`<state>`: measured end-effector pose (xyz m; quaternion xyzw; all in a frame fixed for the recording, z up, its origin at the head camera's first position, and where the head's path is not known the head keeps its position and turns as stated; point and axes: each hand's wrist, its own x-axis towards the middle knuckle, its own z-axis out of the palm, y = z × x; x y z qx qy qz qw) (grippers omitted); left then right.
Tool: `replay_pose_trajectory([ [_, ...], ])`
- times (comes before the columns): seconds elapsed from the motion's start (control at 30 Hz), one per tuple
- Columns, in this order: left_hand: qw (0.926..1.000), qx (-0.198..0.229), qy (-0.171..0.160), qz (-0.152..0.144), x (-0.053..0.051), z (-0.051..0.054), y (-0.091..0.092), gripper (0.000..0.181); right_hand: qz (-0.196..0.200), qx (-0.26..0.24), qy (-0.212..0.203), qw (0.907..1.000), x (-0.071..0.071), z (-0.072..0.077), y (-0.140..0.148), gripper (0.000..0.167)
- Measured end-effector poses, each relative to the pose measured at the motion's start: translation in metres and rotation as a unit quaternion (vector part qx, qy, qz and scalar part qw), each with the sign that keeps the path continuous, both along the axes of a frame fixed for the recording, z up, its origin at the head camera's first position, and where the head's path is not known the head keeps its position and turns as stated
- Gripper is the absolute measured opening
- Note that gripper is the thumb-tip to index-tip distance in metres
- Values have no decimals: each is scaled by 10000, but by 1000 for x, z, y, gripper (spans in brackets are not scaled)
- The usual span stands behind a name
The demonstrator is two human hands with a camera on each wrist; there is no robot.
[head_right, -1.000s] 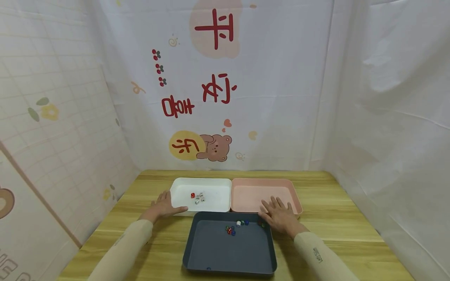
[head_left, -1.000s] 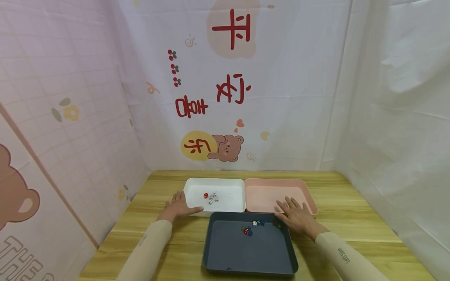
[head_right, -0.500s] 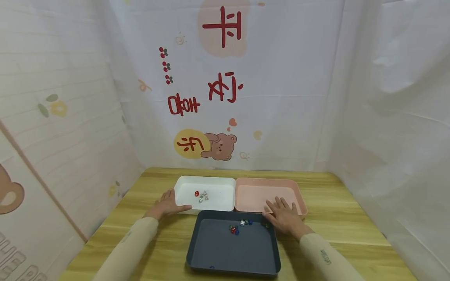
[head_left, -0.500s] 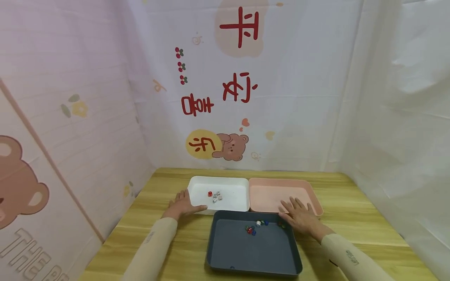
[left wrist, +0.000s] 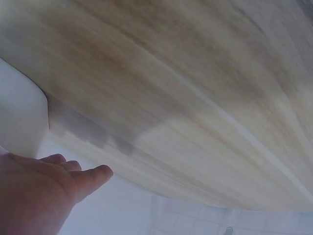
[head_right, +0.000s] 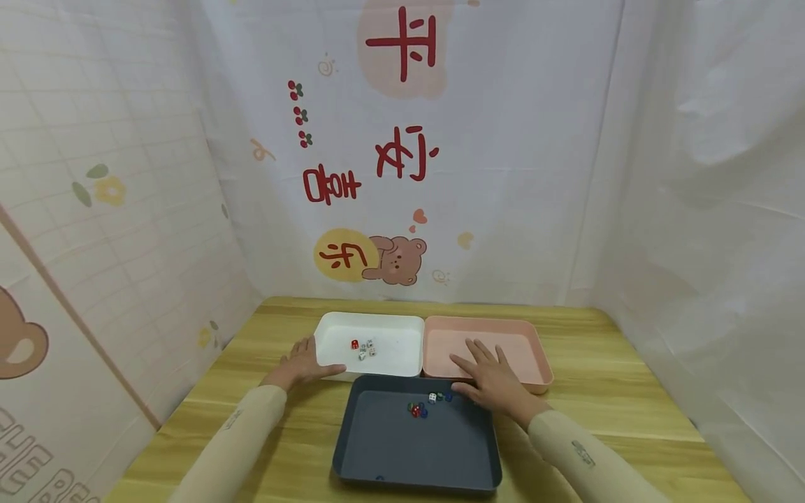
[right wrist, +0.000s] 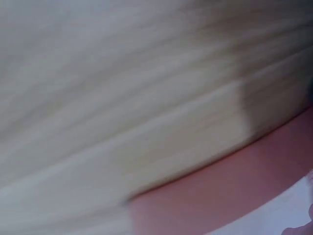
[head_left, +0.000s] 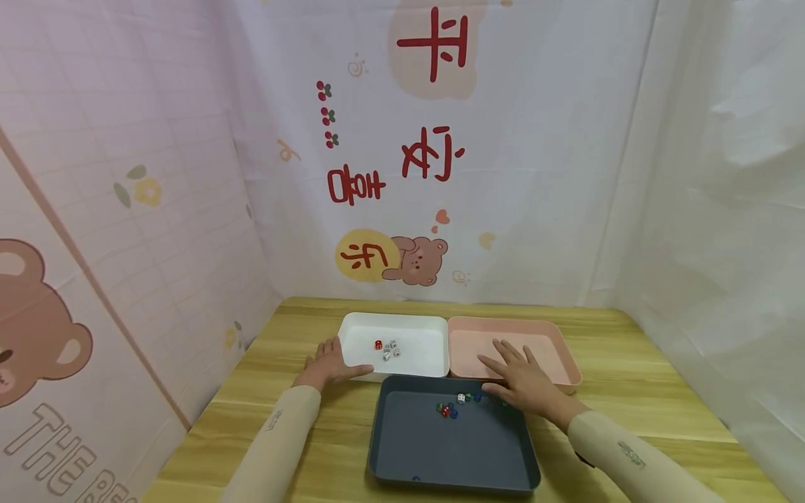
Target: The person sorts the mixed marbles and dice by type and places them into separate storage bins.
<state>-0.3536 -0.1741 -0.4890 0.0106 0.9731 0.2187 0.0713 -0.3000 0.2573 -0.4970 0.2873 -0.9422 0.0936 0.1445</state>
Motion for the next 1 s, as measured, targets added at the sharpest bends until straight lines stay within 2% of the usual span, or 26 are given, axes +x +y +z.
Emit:
replay_pose_trajectory([
  [0.2, 9999, -27, -93, 52, 2, 3, 0, 134, 817, 119, 107, 9965, 5, 12, -30, 56],
  [0.3, 9999, -90, -70, 56, 2, 4, 1, 134, 1166, 198, 212, 9928, 7, 13, -40, 47],
  [0.4, 9999, -88, -38, 59, 1, 4, 2, 133, 1354, 321, 242, 9900, 10, 11, -46, 39],
  [0.57, 10000, -32, -13, 62, 1, 1, 2, 132, 1492, 558, 255, 9869, 12, 5, -52, 31],
  [1.0, 10000, 17, 24, 31, 2, 1, 3, 130, 1559, 595, 230, 9857, 8, -11, -54, 25],
])
